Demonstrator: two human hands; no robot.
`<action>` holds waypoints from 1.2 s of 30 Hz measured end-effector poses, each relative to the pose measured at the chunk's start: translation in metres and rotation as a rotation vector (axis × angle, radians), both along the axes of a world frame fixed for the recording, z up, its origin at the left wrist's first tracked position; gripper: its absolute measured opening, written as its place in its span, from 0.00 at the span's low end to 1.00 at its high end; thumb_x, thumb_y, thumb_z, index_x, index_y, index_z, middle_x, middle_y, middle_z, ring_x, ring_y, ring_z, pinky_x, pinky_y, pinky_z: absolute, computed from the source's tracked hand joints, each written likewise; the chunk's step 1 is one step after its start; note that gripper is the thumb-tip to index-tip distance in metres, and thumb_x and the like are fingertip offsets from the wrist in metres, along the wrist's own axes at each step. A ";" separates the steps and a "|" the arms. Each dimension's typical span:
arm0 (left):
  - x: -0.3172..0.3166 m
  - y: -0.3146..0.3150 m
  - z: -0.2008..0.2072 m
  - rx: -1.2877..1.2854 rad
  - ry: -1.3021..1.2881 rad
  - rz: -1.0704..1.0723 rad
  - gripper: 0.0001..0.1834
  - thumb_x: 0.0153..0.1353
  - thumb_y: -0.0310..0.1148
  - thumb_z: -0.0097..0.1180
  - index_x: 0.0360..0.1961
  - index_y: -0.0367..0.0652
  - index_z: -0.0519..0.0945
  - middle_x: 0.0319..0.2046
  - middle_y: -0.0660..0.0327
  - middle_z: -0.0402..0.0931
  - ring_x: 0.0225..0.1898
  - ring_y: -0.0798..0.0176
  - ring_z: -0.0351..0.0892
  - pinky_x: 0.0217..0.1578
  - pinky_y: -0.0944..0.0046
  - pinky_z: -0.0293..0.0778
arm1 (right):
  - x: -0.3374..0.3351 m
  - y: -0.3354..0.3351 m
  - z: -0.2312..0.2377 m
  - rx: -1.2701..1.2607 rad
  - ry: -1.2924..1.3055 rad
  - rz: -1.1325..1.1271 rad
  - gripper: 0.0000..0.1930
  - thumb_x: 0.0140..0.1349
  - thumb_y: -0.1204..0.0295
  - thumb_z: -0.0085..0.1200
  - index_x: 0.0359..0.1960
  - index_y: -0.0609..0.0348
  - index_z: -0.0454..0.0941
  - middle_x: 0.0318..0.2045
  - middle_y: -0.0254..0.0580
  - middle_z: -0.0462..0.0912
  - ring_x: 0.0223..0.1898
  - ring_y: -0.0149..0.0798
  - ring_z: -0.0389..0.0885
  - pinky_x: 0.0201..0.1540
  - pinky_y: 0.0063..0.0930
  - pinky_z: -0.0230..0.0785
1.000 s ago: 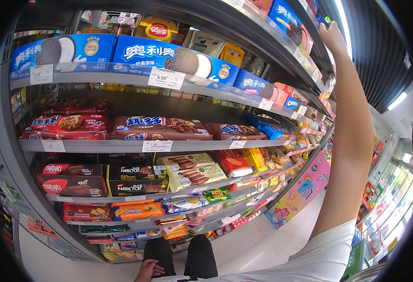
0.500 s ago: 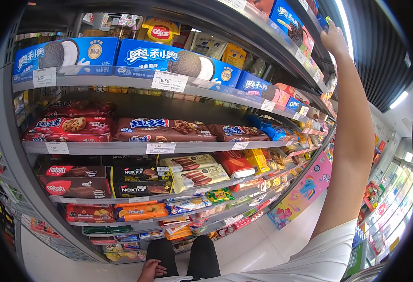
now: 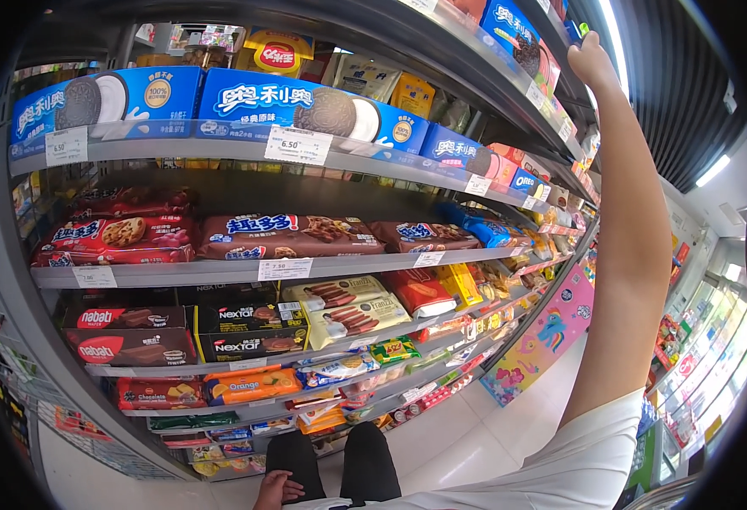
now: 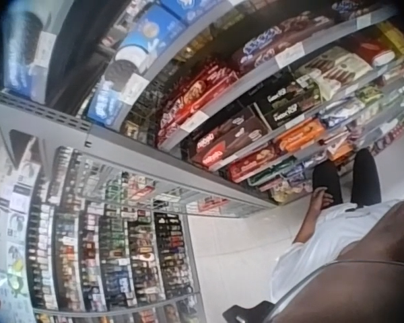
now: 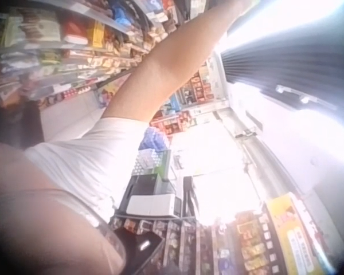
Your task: The person holds a pink snack box with both hands, turns it over to look at the other side, and then reaches up to place a blue snack box onto a shelf.
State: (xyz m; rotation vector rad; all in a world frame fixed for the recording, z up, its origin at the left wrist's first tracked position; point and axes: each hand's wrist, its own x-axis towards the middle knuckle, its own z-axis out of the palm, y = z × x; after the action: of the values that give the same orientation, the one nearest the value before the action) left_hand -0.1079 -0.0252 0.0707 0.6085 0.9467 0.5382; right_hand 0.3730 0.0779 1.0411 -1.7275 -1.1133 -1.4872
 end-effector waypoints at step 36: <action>0.014 0.001 -0.088 0.010 -0.106 -0.052 0.16 0.80 0.41 0.44 0.62 0.51 0.74 0.38 0.55 0.87 0.32 0.61 0.89 0.25 0.68 0.80 | -0.073 -0.040 -0.010 -0.215 -0.147 -0.406 0.34 0.62 0.77 0.58 0.71 0.43 0.64 0.69 0.34 0.74 0.68 0.45 0.73 0.65 0.43 0.75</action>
State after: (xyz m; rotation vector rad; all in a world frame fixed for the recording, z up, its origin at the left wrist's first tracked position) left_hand -0.0941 -0.0240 -0.0172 0.6058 0.8266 0.5240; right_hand 0.2997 0.0380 1.0306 -2.1171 -1.0707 -1.8154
